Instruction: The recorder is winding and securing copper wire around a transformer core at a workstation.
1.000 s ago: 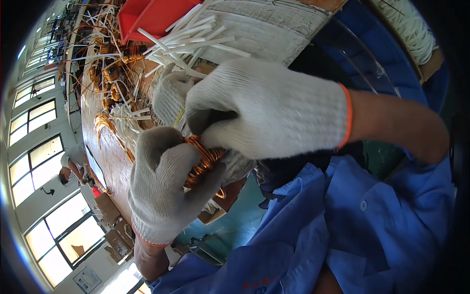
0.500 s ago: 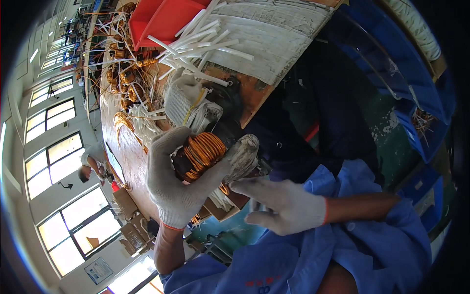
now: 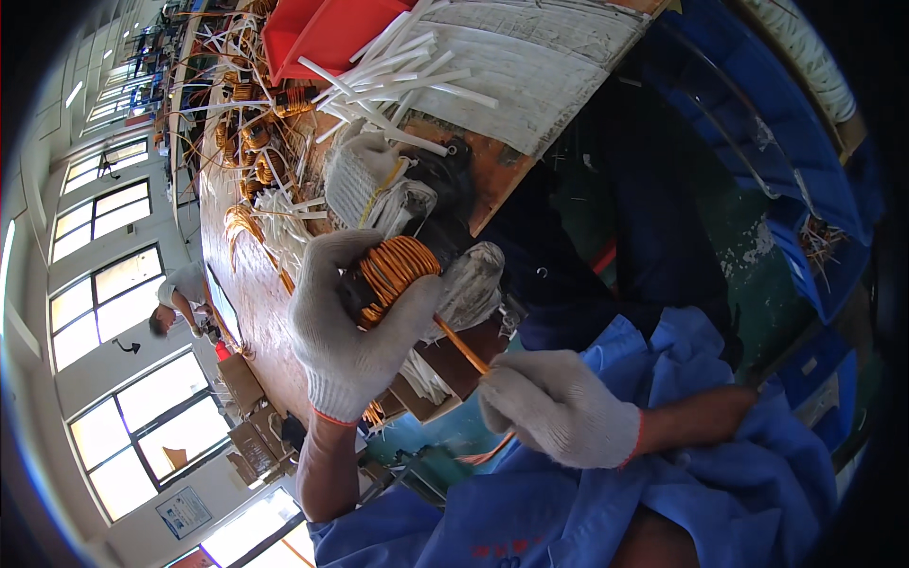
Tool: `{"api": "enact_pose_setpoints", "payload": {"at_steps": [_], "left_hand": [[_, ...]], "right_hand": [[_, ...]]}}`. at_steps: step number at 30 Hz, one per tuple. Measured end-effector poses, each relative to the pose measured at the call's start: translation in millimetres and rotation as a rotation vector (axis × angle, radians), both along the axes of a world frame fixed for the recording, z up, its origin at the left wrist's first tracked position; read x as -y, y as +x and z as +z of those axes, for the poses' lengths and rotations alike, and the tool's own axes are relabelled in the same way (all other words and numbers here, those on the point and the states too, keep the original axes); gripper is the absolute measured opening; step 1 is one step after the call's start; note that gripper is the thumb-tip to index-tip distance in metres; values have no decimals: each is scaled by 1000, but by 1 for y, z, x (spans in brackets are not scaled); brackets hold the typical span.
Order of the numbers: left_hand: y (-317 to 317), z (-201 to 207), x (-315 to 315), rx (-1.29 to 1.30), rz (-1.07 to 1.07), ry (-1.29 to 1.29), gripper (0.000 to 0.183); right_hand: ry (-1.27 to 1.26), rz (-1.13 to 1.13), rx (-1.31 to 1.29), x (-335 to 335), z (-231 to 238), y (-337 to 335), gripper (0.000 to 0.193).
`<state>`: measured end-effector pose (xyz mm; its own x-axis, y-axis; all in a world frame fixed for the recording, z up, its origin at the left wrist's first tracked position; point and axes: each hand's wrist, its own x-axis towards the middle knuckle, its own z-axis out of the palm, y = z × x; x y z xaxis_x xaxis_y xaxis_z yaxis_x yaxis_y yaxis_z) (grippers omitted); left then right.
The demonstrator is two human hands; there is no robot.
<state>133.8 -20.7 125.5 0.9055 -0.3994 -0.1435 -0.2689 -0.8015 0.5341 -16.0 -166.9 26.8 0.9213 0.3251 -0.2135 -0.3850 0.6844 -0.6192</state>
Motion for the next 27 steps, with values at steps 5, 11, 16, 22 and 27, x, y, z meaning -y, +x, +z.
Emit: {"api": "enact_pose_setpoints", "payload": {"at_steps": [5, 11, 16, 22, 27], "left_hand": [[-4, -8, -15, 133, -92, -67, 66], [-10, -15, 8, 804, -597, 166, 64], [-69, -43, 41, 607, -1152, 145, 34], [-62, -50, 76, 544, -1218, 1, 22], [-61, -54, 79, 554, -1216, 31, 21]], "right_hand": [[-79, -79, 77, -5, -17, -11, 34], [-511, -221, 232, 29, -7, -15, 18], [-1255, -217, 586, 90, -5, -64, 6], [-1465, -389, 283, 162, -46, -145, 5], [-1703, -563, 497, 177, -46, -55, 11]]}}
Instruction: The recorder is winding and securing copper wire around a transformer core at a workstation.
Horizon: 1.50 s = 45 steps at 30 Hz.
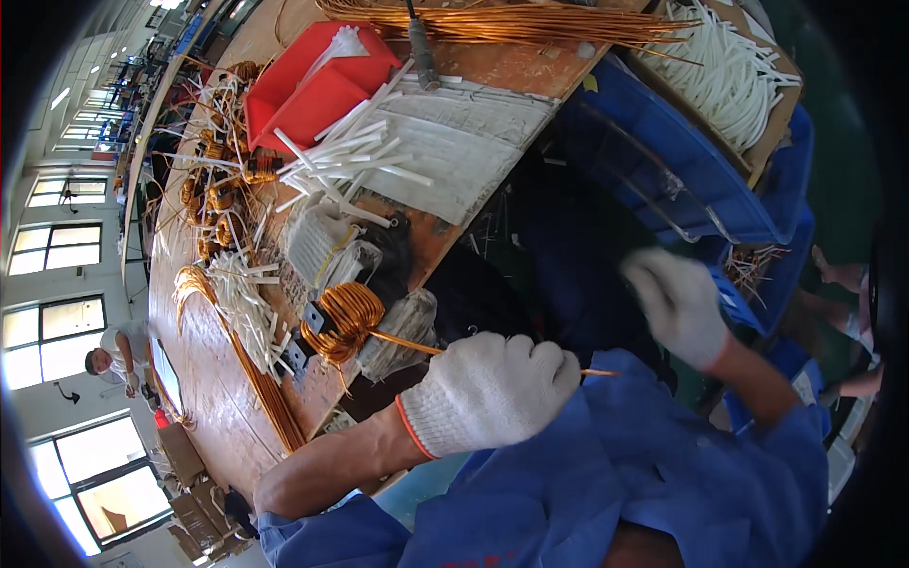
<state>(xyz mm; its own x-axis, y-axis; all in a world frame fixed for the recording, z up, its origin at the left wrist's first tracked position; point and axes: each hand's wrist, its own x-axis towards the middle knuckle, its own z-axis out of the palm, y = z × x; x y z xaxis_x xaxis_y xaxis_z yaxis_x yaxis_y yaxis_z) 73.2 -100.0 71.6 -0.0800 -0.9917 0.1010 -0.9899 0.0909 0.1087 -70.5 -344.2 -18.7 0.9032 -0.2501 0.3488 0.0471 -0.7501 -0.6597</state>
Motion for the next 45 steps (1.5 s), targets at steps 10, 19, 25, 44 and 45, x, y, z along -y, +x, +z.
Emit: {"api": "enact_pose_setpoints", "payload": {"at_steps": [10, 19, 25, 44, 45], "left_hand": [[-2, 8, 3, -70, 40, 32, 19], [-5, 16, 12, -178, 236, 82, 9], [-7, 30, 30, -536, 411, 15, 16], [-24, 41, 44, -694, 448, 168, 16], [-23, 38, 43, -700, 422, 168, 15]], "right_hand": [[-524, 292, 154, -72, -24, 257, 60], [898, 412, -404, -15, 16, 60, 32], [806, 164, -260, 18, 20, -41, 26], [-9, 74, 126, -16, 38, -51, 38], [-86, 129, 89, -16, 42, -45, 38]]}}
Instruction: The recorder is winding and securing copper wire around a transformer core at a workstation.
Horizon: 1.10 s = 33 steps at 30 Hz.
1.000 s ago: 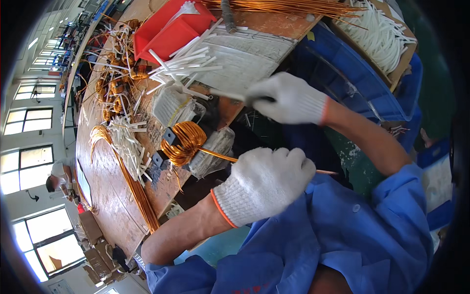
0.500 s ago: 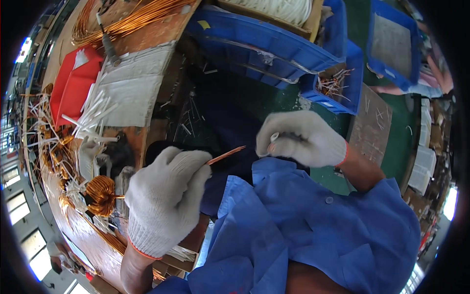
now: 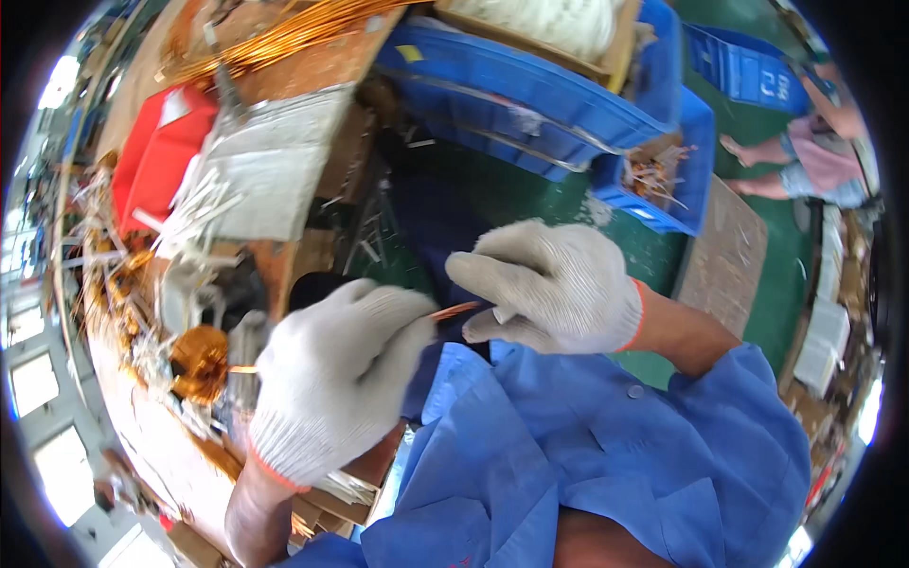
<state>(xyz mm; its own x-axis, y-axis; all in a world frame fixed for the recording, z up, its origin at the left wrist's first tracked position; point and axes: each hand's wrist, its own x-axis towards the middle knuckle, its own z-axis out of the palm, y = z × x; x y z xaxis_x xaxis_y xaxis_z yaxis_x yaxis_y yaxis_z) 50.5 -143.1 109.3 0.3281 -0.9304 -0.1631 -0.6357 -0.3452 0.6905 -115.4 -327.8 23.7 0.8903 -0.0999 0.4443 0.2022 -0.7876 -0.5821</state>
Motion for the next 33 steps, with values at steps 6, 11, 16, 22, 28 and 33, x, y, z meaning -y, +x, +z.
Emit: {"api": "enact_pose_setpoints", "payload": {"at_steps": [6, 11, 16, 22, 28, 33], "left_hand": [[6, -7, 5, 18, -74, 12, 9], [7, -5, 0, -40, -70, -12, 9], [6, 3, 7, -87, -8, 35, 11], [3, -3, 9, -95, 8, -7, 8], [-5, 7, 13, -120, 46, 58, 12], [-5, 10, 14, -110, 39, 80, 14]], "right_hand": [[-111, 129, 151, -4, -16, 17, 37], [66, 102, 116, -2, -18, 5, 27], [117, -32, -147, 17, -6, -23, 32], [132, 12, -113, 11, 0, -23, 31], [226, 62, 25, 14, -4, -14, 19], [158, 60, 41, 13, -6, -11, 19]]}}
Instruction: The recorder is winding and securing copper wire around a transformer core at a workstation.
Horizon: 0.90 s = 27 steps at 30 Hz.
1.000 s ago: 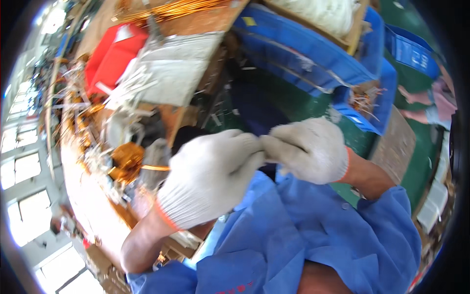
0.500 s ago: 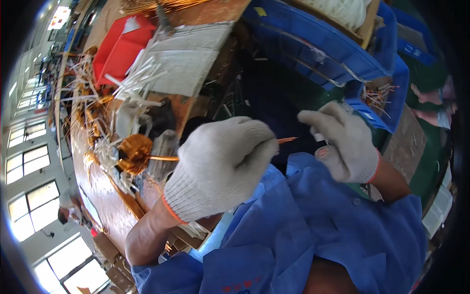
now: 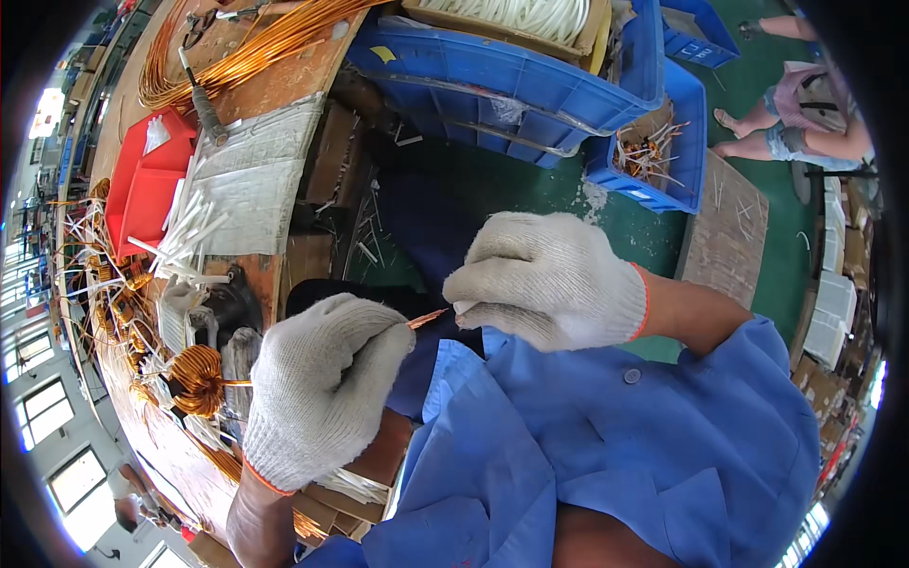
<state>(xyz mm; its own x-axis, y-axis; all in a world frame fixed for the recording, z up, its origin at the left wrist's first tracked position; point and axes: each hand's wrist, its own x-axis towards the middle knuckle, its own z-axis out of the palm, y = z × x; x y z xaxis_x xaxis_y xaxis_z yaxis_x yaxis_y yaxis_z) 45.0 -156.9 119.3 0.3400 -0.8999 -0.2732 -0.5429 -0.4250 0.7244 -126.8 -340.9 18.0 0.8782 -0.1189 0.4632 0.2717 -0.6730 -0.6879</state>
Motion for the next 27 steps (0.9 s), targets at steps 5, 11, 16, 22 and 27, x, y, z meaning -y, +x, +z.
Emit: {"api": "enact_pose_setpoints", "payload": {"at_steps": [5, 11, 16, 22, 27], "left_hand": [[0, 0, -1, -4, -1, 7, 15], [1, -2, -3, -12, -6, -2, 14], [5, -8, -4, 0, -45, -43, 13], [17, -14, -13, -69, -63, -27, 19], [43, 9, -37, 77, -85, 80, 23]], "right_hand": [[-22, 8, 6, -2, -2, 3, 18], [-73, 43, 53, -5, 2, 12, 20], [-140, 46, 23, -11, 7, 20, 27], [-443, 57, -59, -15, 16, 23, 32], [-385, 82, -60, -22, 7, 27, 32]]}}
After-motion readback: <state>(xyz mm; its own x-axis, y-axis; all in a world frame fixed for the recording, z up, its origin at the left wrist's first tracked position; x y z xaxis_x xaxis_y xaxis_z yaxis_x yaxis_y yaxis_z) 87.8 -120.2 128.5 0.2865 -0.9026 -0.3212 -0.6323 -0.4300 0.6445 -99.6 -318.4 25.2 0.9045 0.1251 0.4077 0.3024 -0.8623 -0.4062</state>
